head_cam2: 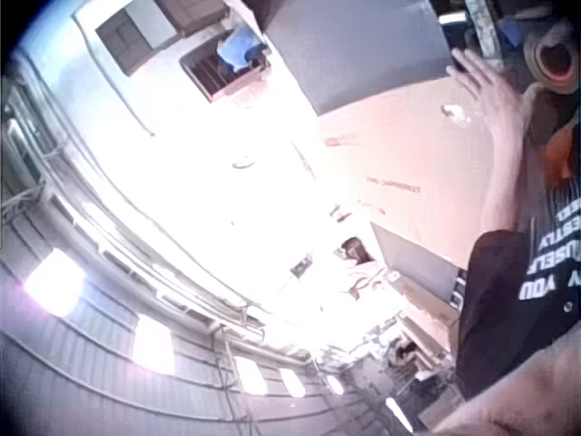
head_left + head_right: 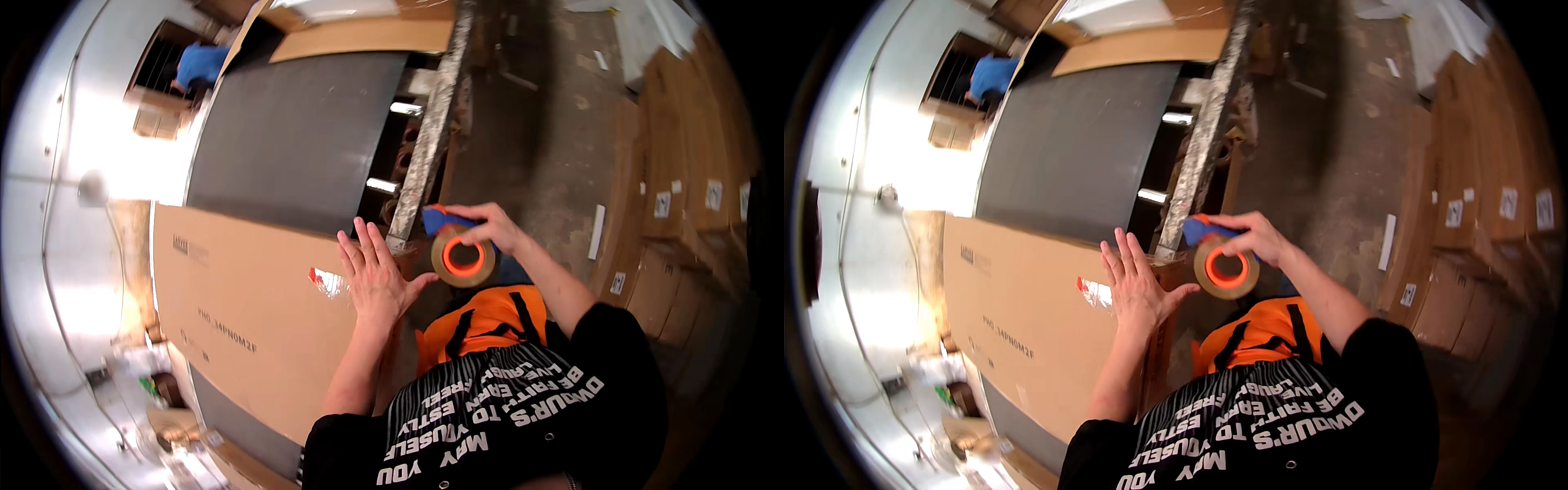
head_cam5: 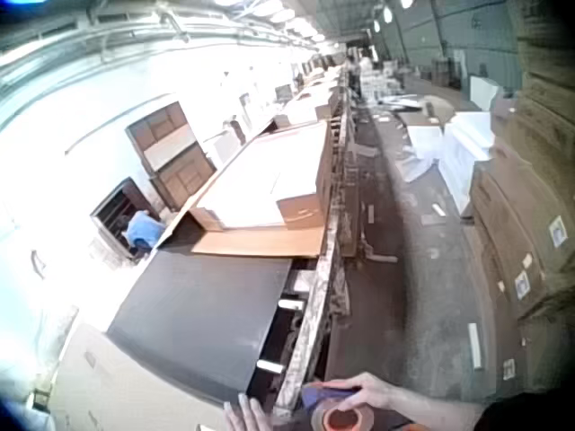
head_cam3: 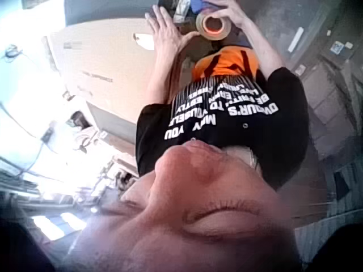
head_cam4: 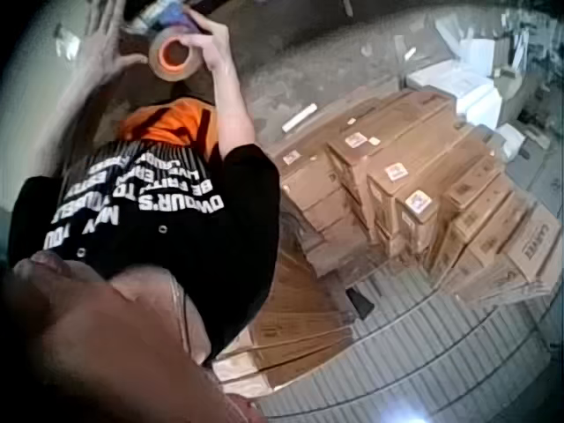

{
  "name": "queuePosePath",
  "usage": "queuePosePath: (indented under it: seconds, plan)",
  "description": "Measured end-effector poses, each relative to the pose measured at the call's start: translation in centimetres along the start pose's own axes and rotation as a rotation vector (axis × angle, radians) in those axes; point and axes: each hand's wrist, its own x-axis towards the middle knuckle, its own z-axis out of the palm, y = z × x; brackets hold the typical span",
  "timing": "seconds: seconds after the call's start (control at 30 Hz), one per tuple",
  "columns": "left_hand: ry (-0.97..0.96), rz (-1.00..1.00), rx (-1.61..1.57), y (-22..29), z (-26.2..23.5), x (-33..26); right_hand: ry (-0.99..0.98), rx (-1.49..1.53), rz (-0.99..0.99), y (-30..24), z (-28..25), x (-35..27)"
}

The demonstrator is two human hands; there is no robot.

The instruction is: The person places large white furniture panels into cardboard boxes on a conveyor belt, folds the box flaps over them, and seals the boxes using a tape dispenser.

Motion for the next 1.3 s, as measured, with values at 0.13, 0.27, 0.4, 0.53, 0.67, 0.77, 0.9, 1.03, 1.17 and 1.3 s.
queuePosePath:
  seconds: [0.13, 0.27, 0.4, 0.53, 0.67, 0.77, 0.9, 1.03, 1.17, 1.3]
  plan:
    - [0.007, -0.132, 0.042, 0.2, -0.5, -0.4, -0.353, -0.125, 0.026, -4.0, 0.2, 12.5]
    - [0.008, -0.143, 0.012, -0.1, 0.1, -1.1, -0.820, -0.324, 0.291, -5.7, 3.5, 19.0]
    - [-0.009, -0.143, -0.002, -0.5, 0.2, -1.8, -1.090, -0.384, 0.327, -2.8, 0.6, 12.7]
    - [-0.017, -0.131, -0.025, -0.2, 0.1, -2.1, -1.072, -0.758, 0.021, 0.6, 2.8, 3.6]
    - [0.013, -0.144, -0.032, -0.2, 0.4, -1.8, -1.093, -1.149, -0.245, -1.2, 9.7, 2.5]
    - [0.023, -0.110, 0.000, -0.5, 0.4, -1.5, -1.537, -1.249, -0.065, 2.4, 8.1, 2.2]
    - [0.062, -0.154, -0.074, -0.7, 0.6, -2.2, -0.894, -0.568, 0.400, 2.9, -1.7, 6.3]
    - [0.169, -0.098, -0.116, -1.1, 1.1, -2.9, -0.645, -0.187, 0.233, 0.3, -0.6, 14.4]
    - [0.011, -0.066, -0.055, -0.9, -0.1, -2.2, -1.076, -0.453, 0.262, 1.8, 3.7, 18.2]
    - [0.052, -0.110, -0.096, -0.9, 0.3, -3.2, -1.149, -0.515, -0.017, 5.4, -1.2, 10.0]
